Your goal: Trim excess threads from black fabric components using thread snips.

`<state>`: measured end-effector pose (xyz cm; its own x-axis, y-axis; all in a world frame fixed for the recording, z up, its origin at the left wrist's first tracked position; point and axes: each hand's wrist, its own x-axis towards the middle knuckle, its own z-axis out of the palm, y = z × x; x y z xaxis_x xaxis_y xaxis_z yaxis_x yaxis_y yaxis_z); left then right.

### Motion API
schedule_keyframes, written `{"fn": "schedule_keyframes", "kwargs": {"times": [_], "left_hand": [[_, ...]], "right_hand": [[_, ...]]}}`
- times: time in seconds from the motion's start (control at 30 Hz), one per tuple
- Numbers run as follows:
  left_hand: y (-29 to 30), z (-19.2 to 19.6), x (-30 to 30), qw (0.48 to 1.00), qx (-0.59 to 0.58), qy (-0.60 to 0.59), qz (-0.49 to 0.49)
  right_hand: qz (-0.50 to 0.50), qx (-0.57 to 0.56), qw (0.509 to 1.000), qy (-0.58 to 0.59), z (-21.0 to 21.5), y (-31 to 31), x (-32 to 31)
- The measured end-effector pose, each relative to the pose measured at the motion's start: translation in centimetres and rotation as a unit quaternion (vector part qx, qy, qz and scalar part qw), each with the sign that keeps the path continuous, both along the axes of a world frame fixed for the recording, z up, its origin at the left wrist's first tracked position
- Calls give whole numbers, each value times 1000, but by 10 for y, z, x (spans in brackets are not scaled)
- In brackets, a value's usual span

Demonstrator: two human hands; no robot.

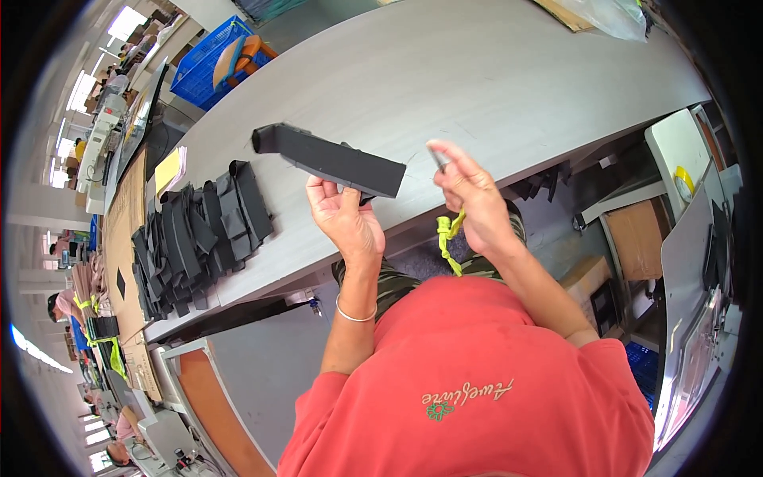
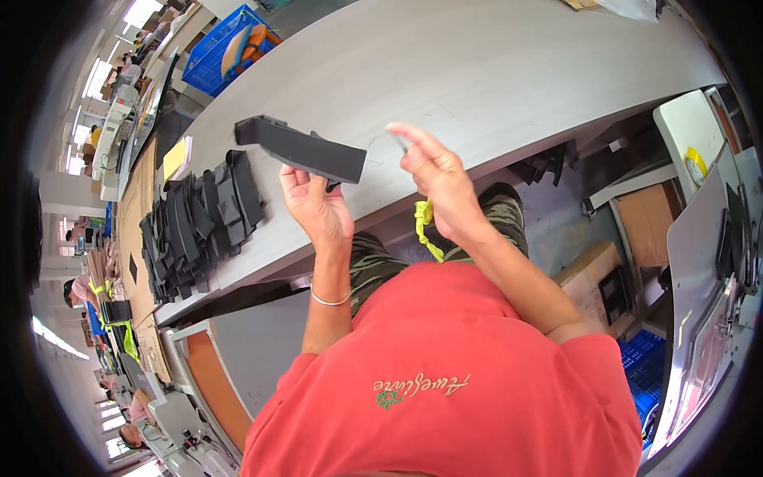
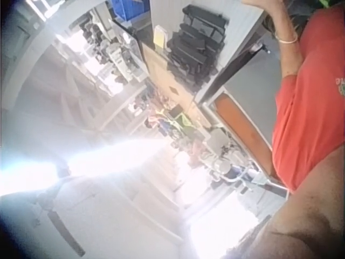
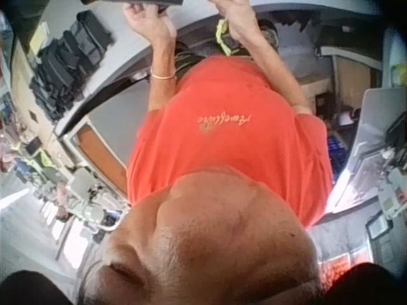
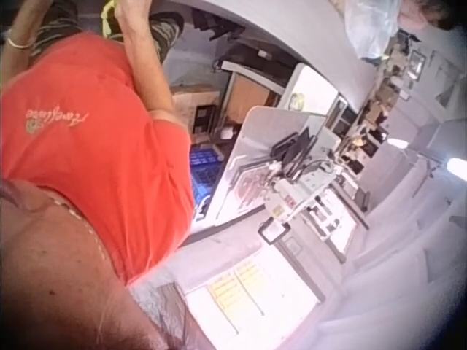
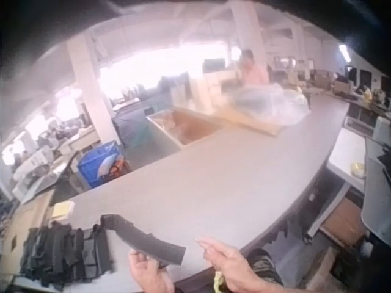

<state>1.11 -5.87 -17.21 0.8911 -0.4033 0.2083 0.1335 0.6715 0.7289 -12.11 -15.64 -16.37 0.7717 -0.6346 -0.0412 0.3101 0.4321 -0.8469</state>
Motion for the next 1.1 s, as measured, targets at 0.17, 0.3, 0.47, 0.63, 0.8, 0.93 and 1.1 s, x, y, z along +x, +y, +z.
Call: {"fn": "schedule_keyframes", "kwargs": {"times": [0.17,0.3,0.47,0.63,0.8,0.93,1.1], "left_hand": [[4,1,2,999,12,53,0],[6,0,2,1000,12,28,6],[4,-3,0,1000,20,1,1],[3,-2,-2,1000,17,3,-13],[3,-2,-4,999,22,26,-26],[3,-3,-4,999,28,35,-18],[-11,-12,-27,996,55,-6,-73]], "right_hand": [[-99,-223,970,23,-2,-14,-4],[-128,-421,894,86,11,-11,-3],[-140,-509,841,117,14,-7,0],[-175,-621,753,127,11,-10,2],[-194,-525,824,94,-1,-12,3],[-117,-291,947,65,10,-10,-3],[-48,-127,988,78,0,0,0]]}}
